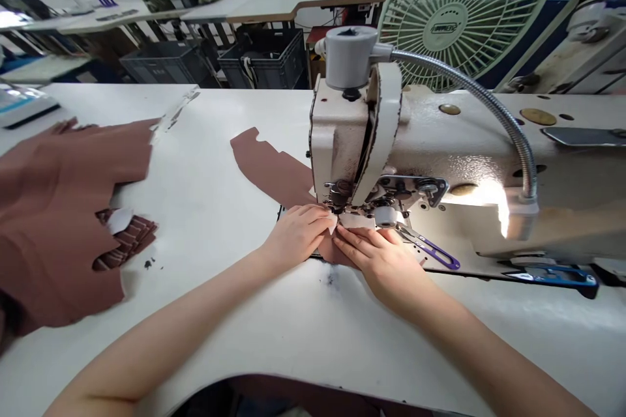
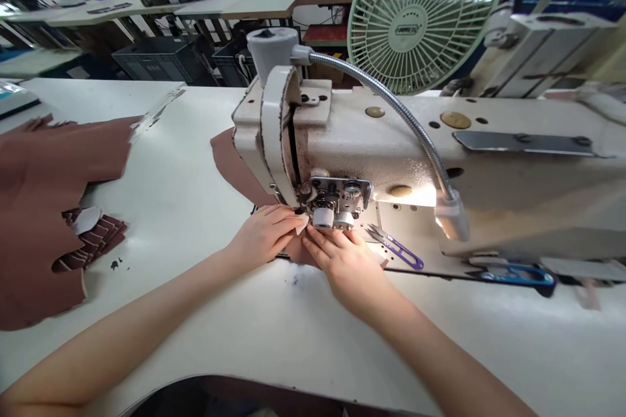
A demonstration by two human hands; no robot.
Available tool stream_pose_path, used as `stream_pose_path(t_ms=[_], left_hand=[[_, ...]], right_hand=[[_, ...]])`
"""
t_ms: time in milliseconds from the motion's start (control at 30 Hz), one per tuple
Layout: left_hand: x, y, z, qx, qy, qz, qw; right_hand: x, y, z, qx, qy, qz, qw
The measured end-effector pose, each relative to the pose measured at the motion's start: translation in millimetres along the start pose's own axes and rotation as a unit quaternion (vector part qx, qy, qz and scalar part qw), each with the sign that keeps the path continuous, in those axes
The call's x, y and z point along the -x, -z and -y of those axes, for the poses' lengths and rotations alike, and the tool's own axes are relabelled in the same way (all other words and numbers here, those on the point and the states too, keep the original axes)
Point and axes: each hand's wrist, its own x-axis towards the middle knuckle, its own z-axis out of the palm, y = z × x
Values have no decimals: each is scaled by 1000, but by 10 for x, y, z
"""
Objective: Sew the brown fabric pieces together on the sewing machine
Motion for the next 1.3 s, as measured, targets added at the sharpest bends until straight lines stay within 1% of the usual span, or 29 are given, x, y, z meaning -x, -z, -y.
stream_pose_path(t_ms=[200,300,400,533,633,800,867,1000,1133,1233,1300], left_hand=[[-32,-11,31,-10,3,7,1000],[-50,-3,42,-15,9,23,1000],[-43,13,50,-4,9,42,999],[-12,34,37,11,0,44,999],[-6,35,25,14,1,42,999],[-35,36,25,16,6,42,999],[-54,60,15,13,13,49,999],[-96,155,-44,-13,31,80,996],[-145,234,-103,-34,54,123,990],[-189,245,-117,-39,65,132,988],[-219,242,-122,-55,60,132,988]], right_hand=[[-17,-16,-1,4,1,-5,1000],[-30,-7,-6,9,-5,-9,1000],[-23,-1,4,2,-4,-4,1000],[5,15,39,-1,11,11,1000],[-10,92,54,-13,13,28,999],[-102,282,10,-89,-11,86,992],[-130,303,-15,-109,-8,90,990],[-146,248,-23,-110,-17,82,990],[-140,163,-6,-97,-20,60,993],[-139,113,5,-103,-23,56,993],[-150,90,33,-109,-27,54,992]])
